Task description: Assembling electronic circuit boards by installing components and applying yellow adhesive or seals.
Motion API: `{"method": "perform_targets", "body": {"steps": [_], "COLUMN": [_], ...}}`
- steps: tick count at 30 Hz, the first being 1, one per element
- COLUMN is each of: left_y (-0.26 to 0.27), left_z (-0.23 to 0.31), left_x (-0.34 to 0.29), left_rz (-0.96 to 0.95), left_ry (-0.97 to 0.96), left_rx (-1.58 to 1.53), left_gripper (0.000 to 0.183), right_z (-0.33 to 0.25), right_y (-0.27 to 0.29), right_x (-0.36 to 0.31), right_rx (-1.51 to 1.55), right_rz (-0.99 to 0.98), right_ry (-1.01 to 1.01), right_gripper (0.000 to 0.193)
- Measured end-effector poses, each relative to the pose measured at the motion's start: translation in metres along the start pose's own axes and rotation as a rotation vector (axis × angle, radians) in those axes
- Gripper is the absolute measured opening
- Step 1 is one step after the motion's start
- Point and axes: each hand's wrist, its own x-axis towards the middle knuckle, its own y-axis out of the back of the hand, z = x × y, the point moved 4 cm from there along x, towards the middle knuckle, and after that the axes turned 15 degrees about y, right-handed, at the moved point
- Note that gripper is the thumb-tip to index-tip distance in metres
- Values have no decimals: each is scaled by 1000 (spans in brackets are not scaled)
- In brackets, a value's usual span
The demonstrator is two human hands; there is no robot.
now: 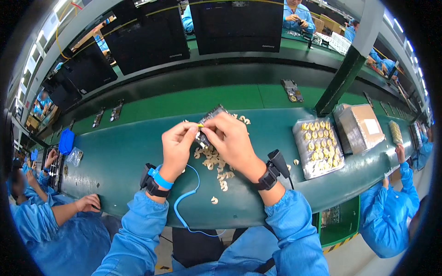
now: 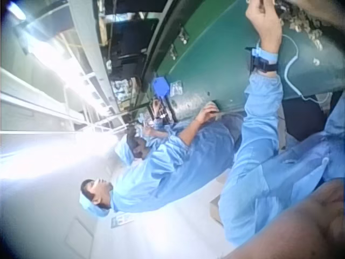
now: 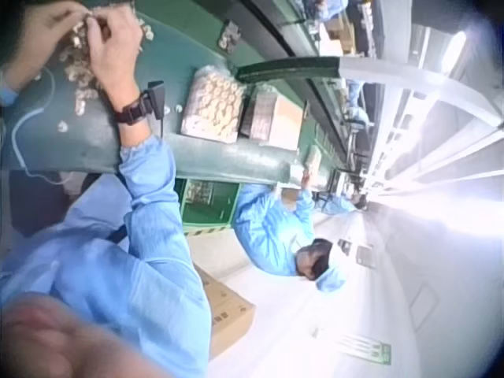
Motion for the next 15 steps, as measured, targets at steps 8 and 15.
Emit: {"method": "perform_targets", "body": {"steps": [8,15], "left_y": [-5,-2], "left_z": [7,6], "left_x": [-7,-6], "left_rz": [-35,-3], "left_ry": [58,52], "left_rx": [-131,-130], "left_gripper": [23,20], "right_z": [-11,-16], "right_y": [3,1], "right_x": [-1,3], "right_rx": [-206,-174], "right_rz": [31,-43], "right_ry": [125,237], "right_gripper": [14,17]}}
